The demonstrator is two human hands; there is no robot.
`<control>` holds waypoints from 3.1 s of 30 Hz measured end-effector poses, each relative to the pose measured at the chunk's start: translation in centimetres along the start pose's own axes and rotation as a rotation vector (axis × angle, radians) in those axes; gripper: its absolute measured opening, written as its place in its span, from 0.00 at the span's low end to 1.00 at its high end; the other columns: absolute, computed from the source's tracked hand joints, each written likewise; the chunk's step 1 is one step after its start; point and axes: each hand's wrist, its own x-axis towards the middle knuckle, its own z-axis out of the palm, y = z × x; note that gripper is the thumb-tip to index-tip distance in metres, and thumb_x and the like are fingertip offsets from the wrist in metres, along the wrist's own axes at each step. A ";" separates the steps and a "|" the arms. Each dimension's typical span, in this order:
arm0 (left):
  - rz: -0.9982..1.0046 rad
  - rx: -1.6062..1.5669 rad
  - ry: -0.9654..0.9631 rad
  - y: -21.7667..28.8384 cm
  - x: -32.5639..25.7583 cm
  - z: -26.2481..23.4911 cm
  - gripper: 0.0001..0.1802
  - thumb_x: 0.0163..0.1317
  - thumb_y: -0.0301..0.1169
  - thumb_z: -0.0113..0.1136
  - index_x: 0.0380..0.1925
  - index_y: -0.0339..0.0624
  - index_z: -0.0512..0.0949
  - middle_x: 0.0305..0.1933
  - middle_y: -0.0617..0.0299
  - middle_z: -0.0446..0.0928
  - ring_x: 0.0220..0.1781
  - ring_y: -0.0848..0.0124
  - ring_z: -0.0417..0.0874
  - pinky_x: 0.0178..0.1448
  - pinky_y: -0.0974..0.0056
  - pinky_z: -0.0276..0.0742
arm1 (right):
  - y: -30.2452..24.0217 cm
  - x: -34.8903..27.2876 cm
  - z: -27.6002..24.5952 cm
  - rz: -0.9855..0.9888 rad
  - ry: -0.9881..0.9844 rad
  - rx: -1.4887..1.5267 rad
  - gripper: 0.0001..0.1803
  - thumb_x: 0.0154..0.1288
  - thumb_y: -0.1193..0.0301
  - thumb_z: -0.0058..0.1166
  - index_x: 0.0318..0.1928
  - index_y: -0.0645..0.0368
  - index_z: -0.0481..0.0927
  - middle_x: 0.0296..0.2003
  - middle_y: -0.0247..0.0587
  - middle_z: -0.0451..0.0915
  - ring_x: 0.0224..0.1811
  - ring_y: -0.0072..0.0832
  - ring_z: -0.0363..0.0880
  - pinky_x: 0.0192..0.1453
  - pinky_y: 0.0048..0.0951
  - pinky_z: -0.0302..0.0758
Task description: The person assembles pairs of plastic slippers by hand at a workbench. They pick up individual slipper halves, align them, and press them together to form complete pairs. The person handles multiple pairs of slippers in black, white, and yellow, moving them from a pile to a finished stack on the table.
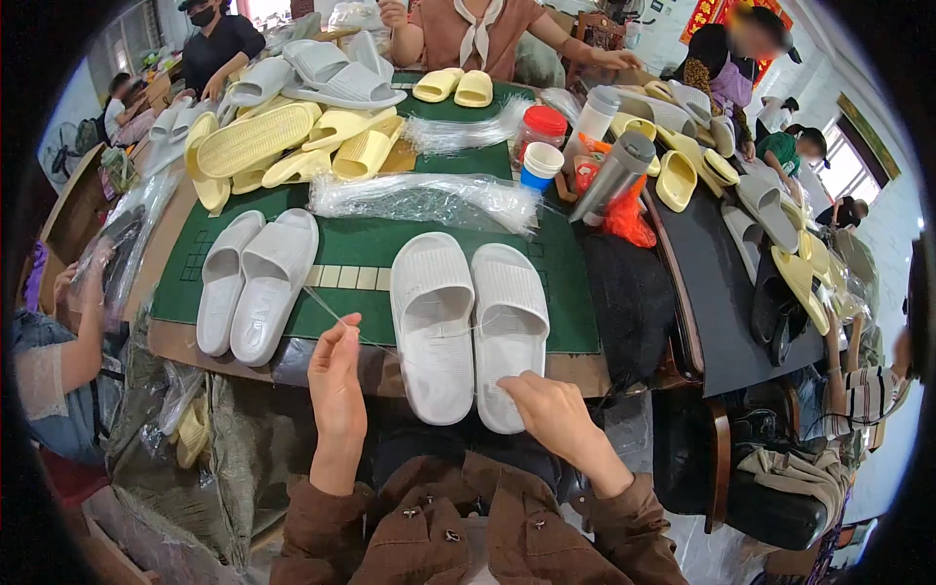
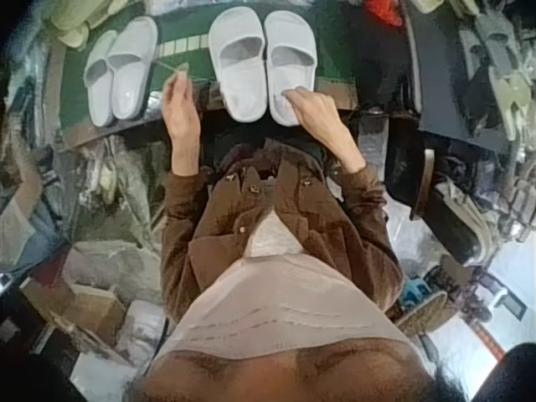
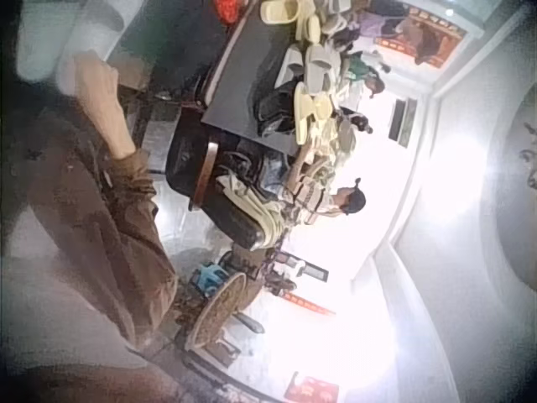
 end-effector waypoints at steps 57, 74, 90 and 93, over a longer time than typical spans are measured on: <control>0.415 1.456 -0.551 -8.3 4.8 9.2 0.36 0.49 0.42 0.61 0.51 0.21 0.67 0.56 0.33 0.67 0.58 0.41 0.68 0.61 0.48 0.66 | 9.9 10.4 9.3 0.206 0.122 0.057 0.17 0.62 0.71 0.39 0.48 0.67 0.70 0.48 0.60 0.69 0.54 0.51 0.66 0.57 0.43 0.61; 0.270 1.405 -0.573 -7.6 4.7 9.1 0.31 0.51 0.46 0.60 0.43 0.24 0.73 0.49 0.36 0.73 0.50 0.45 0.75 0.53 0.49 0.70 | 5.7 12.5 -1.0 0.101 0.405 0.305 0.10 0.61 0.74 0.51 0.42 0.65 0.80 0.34 0.50 0.81 0.33 0.40 0.81 0.38 0.33 0.76; 0.274 1.380 -0.583 -8.0 5.0 9.0 0.36 0.47 0.46 0.65 0.48 0.27 0.70 0.51 0.38 0.71 0.54 0.46 0.72 0.58 0.50 0.66 | 8.5 22.0 4.1 0.392 -0.082 0.262 0.16 0.58 0.62 0.51 0.34 0.65 0.82 0.28 0.50 0.82 0.33 0.38 0.81 0.41 0.36 0.75; 0.316 1.380 -0.570 -8.1 4.9 8.6 0.37 0.46 0.47 0.65 0.49 0.27 0.69 0.51 0.38 0.71 0.55 0.46 0.71 0.59 0.50 0.65 | 8.3 21.6 5.1 0.267 0.041 0.258 0.16 0.56 0.61 0.55 0.30 0.64 0.82 0.28 0.51 0.82 0.31 0.41 0.81 0.40 0.37 0.76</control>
